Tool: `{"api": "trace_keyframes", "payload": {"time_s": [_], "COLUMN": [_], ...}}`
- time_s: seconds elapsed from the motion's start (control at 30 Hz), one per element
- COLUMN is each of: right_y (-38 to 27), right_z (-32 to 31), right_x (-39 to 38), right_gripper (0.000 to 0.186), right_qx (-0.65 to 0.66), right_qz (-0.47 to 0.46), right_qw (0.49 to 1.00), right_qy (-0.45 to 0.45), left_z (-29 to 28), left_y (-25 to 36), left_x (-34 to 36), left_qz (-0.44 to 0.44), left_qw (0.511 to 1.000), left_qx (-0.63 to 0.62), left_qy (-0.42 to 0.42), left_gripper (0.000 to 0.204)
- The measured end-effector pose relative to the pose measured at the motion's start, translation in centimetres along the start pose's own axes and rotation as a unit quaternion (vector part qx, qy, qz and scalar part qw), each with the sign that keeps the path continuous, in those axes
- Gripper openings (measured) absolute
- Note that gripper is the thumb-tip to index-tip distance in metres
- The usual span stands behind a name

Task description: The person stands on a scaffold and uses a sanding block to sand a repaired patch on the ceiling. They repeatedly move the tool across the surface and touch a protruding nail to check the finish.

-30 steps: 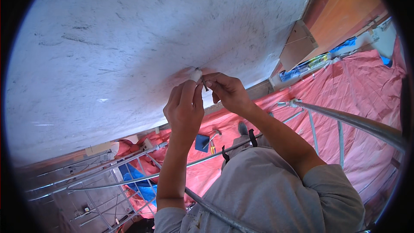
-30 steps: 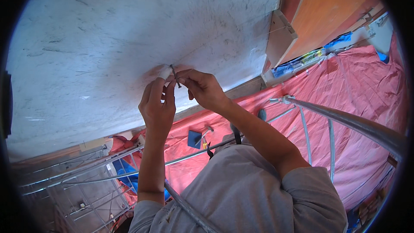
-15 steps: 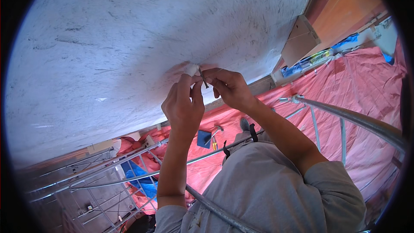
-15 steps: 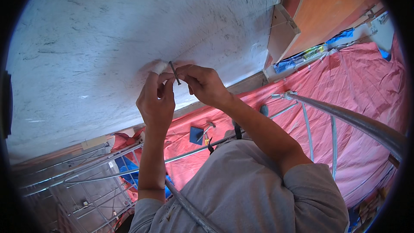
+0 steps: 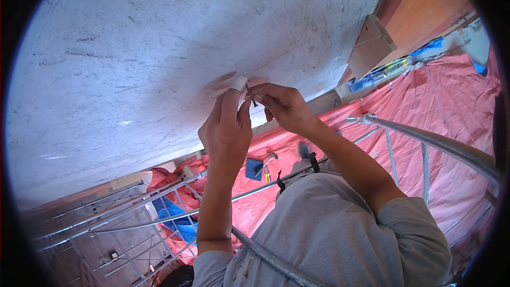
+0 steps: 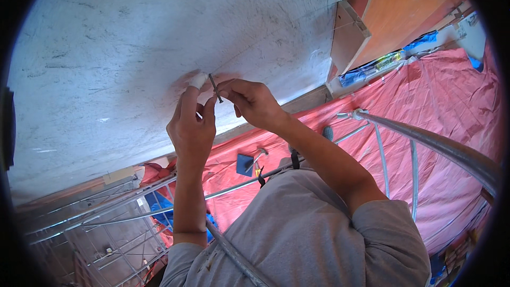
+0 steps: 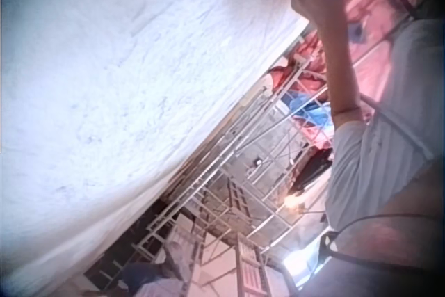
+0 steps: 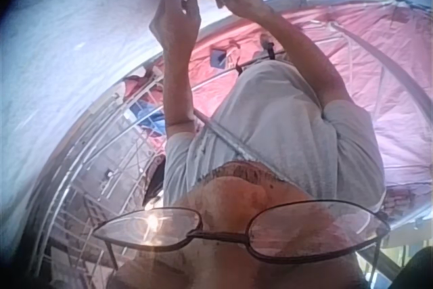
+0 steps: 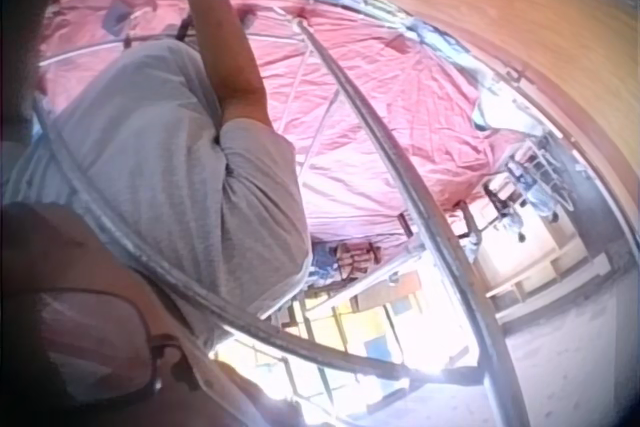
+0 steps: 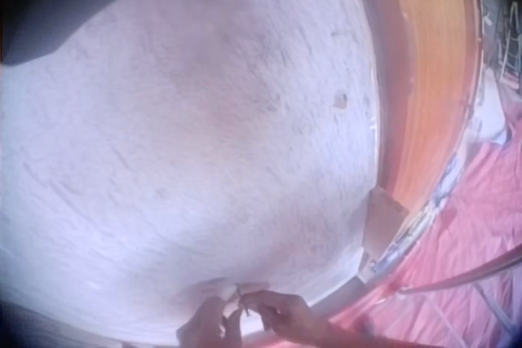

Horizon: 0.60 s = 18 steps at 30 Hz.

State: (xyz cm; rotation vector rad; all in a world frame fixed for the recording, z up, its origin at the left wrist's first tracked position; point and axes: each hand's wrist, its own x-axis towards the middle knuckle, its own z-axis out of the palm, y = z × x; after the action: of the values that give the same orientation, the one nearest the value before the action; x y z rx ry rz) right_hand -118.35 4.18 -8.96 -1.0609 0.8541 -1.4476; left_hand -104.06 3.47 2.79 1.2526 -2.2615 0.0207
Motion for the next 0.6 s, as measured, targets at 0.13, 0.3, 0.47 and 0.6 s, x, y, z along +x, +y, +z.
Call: {"api": "trace_keyframes", "payload": {"time_s": [0.13,0.3,0.47,0.6], "right_y": [-0.1,1.6,4.3,4.5], "right_z": [-0.8,-1.7,-2.9,-3.4], "right_x": [-0.8,-3.2,-5.8,-7.0], "right_gripper": [0.019,0.023,0.023,0.021], "right_qx": [-0.03,-0.057,-0.094,-0.078], "right_qz": [0.053,0.099,0.117,0.155], "right_qw": [0.998,0.993,0.988,0.983], "right_qy": [0.002,0.018,0.02,0.054], "left_z": [-1.3,-2.1,-2.8,-4.0], "left_y": [-0.1,-0.1,-0.4,0.4], "left_x": [-0.4,-0.3,-0.3,-0.7], "left_qz": [-0.026,-0.035,-0.009,-0.057], "left_qw": [0.999,0.998,1.0,0.997], "left_qx": [0.036,0.046,0.009,-0.04], "left_qy": [-0.03,-0.021,-0.01,-0.032], "left_gripper": [0.036,0.026,0.029,0.029]}}
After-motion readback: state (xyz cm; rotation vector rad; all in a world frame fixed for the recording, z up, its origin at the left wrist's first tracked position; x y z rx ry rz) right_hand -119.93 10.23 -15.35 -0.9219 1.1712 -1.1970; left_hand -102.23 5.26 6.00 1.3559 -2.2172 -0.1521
